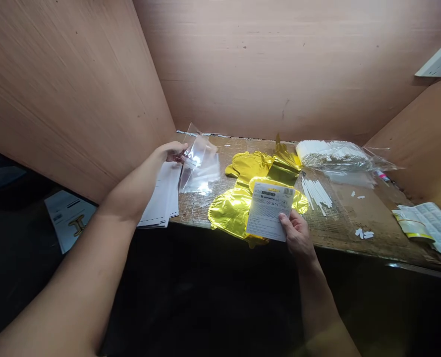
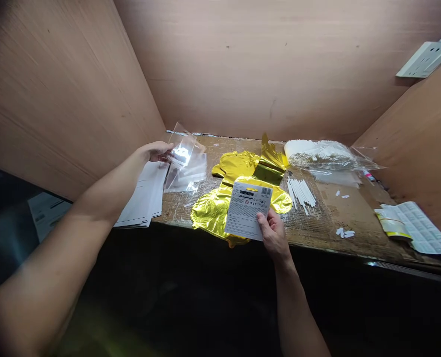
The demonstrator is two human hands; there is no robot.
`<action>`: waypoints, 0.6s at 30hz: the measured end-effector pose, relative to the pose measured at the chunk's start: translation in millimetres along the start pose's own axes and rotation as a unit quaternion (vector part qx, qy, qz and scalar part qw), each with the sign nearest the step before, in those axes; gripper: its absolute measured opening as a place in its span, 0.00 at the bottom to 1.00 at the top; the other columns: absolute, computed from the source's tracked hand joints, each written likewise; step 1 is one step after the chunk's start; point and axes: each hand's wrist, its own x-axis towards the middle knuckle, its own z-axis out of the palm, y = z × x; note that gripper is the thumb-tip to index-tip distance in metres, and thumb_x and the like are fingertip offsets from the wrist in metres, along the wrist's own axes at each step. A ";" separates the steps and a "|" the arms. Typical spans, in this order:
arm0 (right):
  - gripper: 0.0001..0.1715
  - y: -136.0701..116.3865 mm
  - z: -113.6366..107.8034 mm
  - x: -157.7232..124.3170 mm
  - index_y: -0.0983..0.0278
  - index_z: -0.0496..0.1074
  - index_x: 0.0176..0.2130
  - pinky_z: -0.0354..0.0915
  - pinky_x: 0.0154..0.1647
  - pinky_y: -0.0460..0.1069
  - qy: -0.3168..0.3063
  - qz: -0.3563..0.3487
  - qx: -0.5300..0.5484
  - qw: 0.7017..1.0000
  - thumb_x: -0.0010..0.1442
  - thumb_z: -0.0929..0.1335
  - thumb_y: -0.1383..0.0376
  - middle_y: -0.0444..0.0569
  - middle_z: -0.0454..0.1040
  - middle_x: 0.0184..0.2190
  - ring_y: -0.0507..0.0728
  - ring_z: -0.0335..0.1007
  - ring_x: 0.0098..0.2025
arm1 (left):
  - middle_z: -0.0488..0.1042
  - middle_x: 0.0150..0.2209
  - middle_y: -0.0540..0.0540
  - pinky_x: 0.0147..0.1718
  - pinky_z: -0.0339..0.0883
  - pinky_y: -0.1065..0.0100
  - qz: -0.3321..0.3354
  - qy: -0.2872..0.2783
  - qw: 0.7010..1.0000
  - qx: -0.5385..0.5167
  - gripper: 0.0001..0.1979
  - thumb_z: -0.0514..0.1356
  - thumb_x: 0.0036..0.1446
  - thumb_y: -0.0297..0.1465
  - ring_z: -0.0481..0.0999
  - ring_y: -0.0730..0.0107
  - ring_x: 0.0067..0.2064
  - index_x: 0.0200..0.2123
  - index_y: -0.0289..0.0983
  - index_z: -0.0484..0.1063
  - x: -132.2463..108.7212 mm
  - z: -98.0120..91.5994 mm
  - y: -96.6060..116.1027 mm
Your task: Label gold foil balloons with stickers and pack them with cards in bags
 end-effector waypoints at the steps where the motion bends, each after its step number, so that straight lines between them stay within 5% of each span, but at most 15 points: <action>1: 0.34 0.9 0.9 1.2 0.60 0.76 0.62 0.80 0.56 0.62 -0.003 0.001 0.000 1.000 0.67 0.75 0.44 0.58 0.81 0.58 0.68 0.81 0.57 | 0.74 0.27 0.42 0.36 0.68 0.64 -0.012 -0.002 1.000 0.003 0.16 0.57 0.77 0.34 0.73 0.65 0.32 0.36 0.32 0.74 -1.4 -1.5 -1.4; 5: 0.31 2.0 1.7 3.0 0.61 0.77 0.60 0.79 0.56 0.62 -0.016 -0.002 -0.014 1.000 0.67 0.74 0.45 0.58 0.81 0.57 0.67 0.81 0.56 | 0.75 0.31 0.43 0.38 0.68 0.67 0.002 0.068 0.997 -0.032 0.17 0.54 0.79 0.33 0.73 0.69 0.33 0.36 0.33 0.72 -10.3 -16.5 -5.5; 8: 0.28 -2.3 8.0 2.6 0.60 0.78 0.57 0.79 0.54 0.60 -0.026 -0.001 0.007 1.000 0.67 0.74 0.46 0.57 0.83 0.53 0.67 0.82 0.53 | 0.79 0.35 0.42 0.41 0.72 0.69 0.065 0.081 0.972 -0.210 0.15 0.55 0.77 0.29 0.79 0.71 0.37 0.35 0.34 0.73 -33.2 -16.5 -7.1; 11: 0.27 -12.8 29.9 4.5 0.62 0.80 0.53 0.79 0.48 0.57 -0.103 0.027 0.020 0.994 0.66 0.74 0.45 0.56 0.84 0.47 0.65 0.83 0.46 | 0.82 0.38 0.39 0.45 0.77 0.66 0.093 -0.001 0.924 -0.371 0.13 0.57 0.76 0.28 0.84 0.68 0.40 0.38 0.32 0.78 -77.8 13.5 -8.5; 15: 0.30 -27.4 68.8 15.8 0.66 0.79 0.48 0.76 0.42 0.52 -0.278 0.065 0.024 0.958 0.65 0.75 0.43 0.54 0.83 0.42 0.60 0.81 0.41 | 0.85 0.48 0.38 0.50 0.80 0.62 0.088 -0.116 0.881 -0.450 0.12 0.61 0.75 0.35 0.86 0.64 0.47 0.47 0.33 0.81 -154.5 72.4 -11.8; 18: 0.30 -30.8 81.8 23.0 0.67 0.76 0.45 0.74 0.38 0.50 -0.290 0.063 0.007 0.955 0.65 0.74 0.42 0.52 0.81 0.38 0.57 0.78 0.38 | 0.83 0.54 0.35 0.53 0.81 0.57 0.053 -0.189 0.866 -0.459 0.17 0.63 0.74 0.41 0.85 0.54 0.55 0.53 0.34 0.81 -198.2 97.8 -16.6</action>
